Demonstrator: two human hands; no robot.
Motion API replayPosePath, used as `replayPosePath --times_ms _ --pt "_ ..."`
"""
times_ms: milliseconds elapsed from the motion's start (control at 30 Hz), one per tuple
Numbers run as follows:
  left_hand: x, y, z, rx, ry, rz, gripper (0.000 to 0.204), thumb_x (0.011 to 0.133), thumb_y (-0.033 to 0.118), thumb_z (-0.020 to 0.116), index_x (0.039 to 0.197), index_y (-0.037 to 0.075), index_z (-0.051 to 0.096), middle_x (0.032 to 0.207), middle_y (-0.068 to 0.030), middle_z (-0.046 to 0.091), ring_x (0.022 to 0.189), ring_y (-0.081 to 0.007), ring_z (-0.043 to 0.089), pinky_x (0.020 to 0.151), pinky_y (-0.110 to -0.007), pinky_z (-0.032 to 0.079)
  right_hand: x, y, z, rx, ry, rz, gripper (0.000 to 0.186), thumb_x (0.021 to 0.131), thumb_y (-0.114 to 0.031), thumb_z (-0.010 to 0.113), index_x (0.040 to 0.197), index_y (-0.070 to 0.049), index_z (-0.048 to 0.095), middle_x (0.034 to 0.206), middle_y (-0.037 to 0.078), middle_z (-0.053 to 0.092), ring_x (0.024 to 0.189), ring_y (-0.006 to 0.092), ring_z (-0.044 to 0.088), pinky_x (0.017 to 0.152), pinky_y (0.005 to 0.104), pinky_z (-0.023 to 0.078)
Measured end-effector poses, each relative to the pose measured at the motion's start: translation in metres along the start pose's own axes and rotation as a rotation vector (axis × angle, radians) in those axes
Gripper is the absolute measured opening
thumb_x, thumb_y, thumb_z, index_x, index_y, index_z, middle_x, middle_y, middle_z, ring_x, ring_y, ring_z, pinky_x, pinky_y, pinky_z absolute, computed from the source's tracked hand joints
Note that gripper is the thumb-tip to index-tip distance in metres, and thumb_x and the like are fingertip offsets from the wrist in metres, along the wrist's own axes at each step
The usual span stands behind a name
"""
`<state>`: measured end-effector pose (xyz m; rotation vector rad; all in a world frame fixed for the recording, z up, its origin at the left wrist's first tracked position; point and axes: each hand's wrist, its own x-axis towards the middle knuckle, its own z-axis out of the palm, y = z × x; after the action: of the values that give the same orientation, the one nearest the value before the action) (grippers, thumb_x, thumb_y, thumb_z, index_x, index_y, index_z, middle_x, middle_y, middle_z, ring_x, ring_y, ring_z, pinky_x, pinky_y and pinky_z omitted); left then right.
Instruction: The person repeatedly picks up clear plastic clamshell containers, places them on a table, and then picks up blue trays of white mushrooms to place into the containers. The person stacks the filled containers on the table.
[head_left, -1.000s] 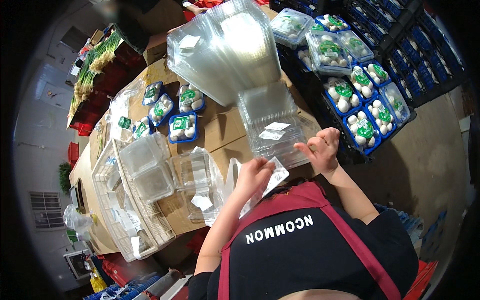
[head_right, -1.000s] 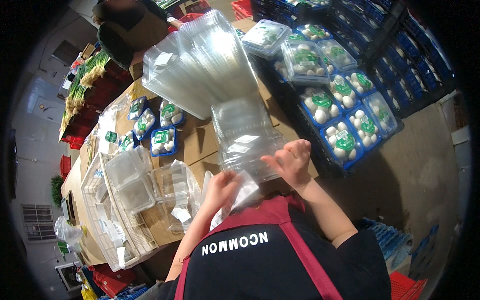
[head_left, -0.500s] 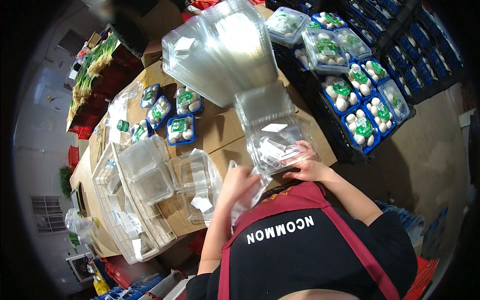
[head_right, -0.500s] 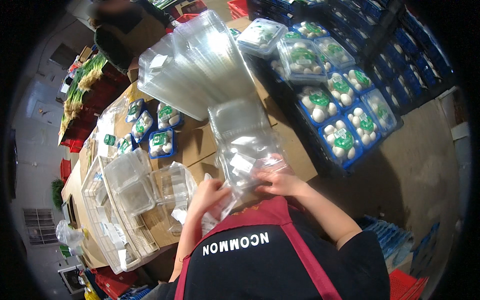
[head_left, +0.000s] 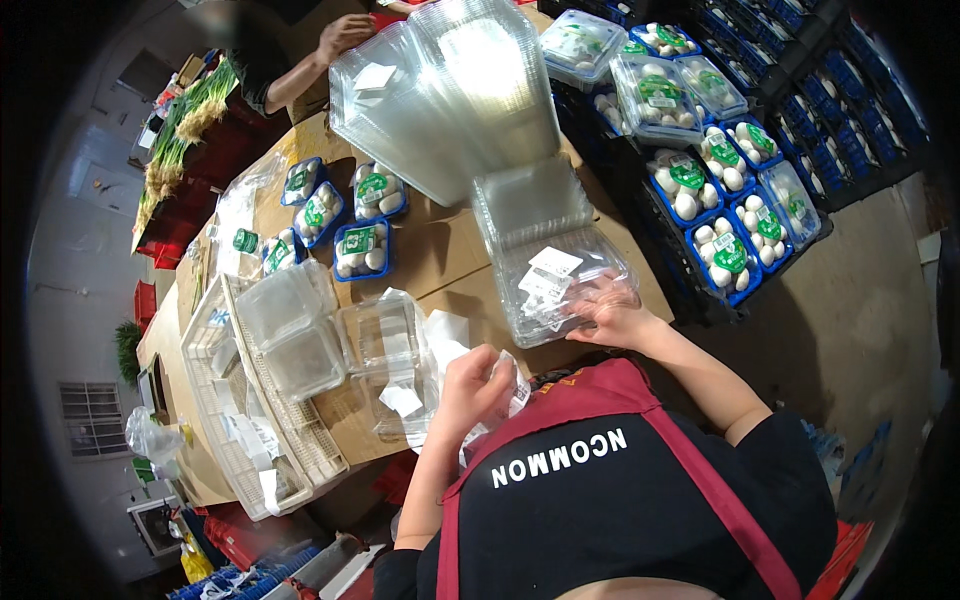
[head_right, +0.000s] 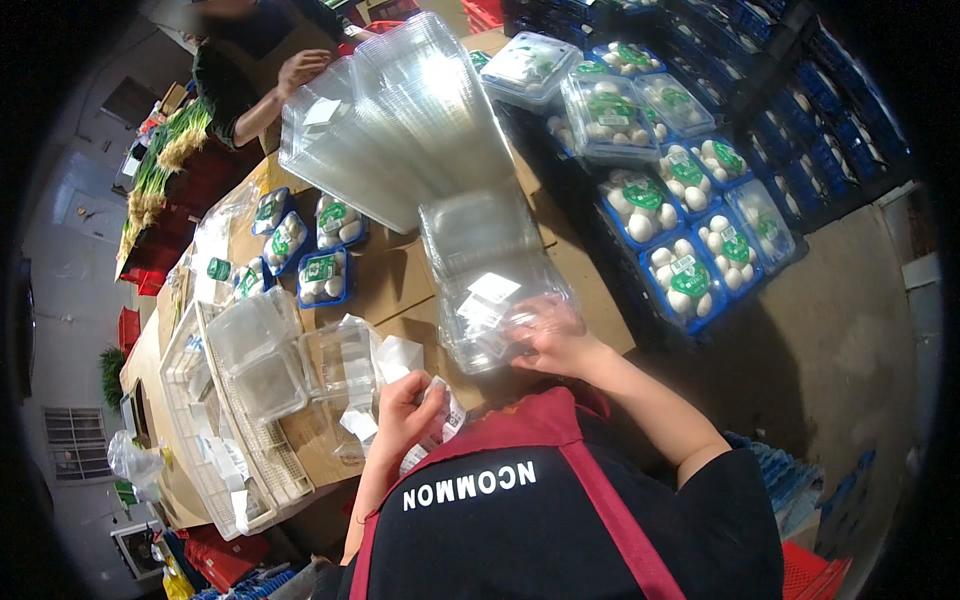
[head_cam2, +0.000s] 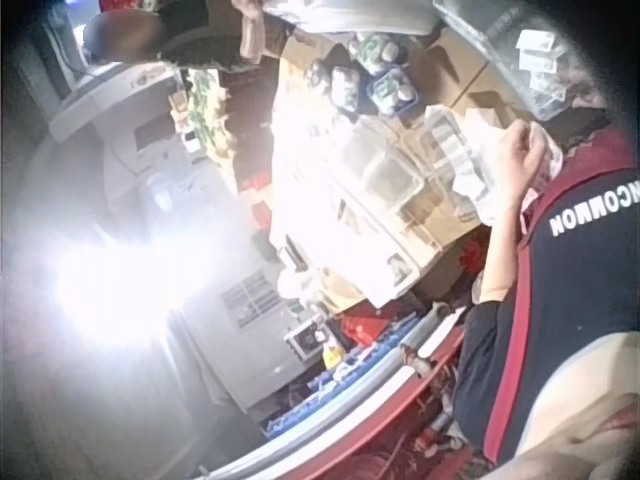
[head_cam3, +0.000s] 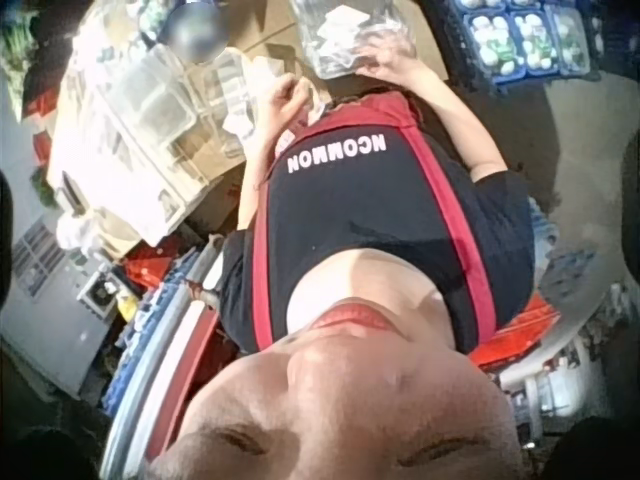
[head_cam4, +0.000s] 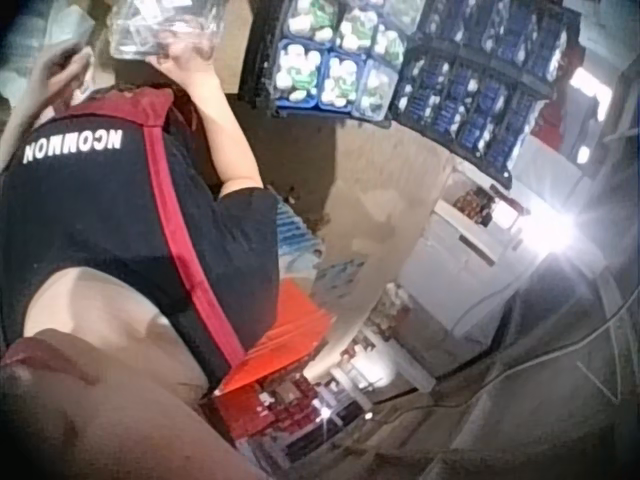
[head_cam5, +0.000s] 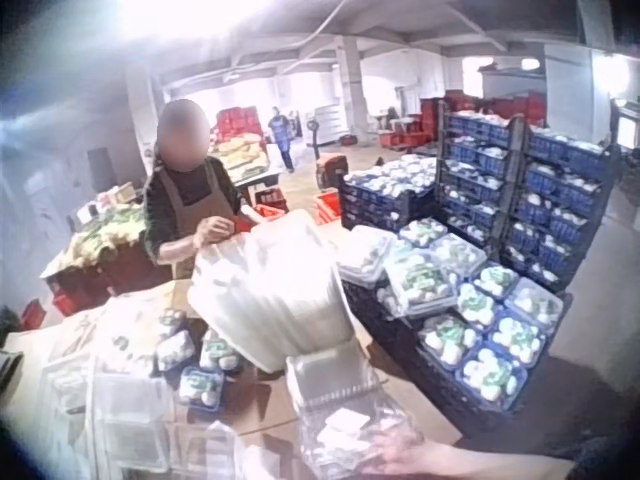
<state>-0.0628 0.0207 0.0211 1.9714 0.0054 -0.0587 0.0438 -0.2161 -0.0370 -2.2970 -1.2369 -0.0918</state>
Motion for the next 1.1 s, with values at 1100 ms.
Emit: replayPosePath --times_ms 1100 --pt "0.091 -0.031 0.06 0.252 -0.075 -0.114 0.02 0.072 0.015 0.054 0.082 -0.002 0.06 0.075 -0.0219 0.061 0.071 -0.035 0.06 0.063 -0.039 0.048 -0.001 -0.014 0.006 -0.067 0.386 0.163 0.017 0.073 -0.012 0.064 0.089 -0.007 0.062 0.099 0.011 0.059 0.09 0.0278 0.056 0.083 0.0377 0.04"
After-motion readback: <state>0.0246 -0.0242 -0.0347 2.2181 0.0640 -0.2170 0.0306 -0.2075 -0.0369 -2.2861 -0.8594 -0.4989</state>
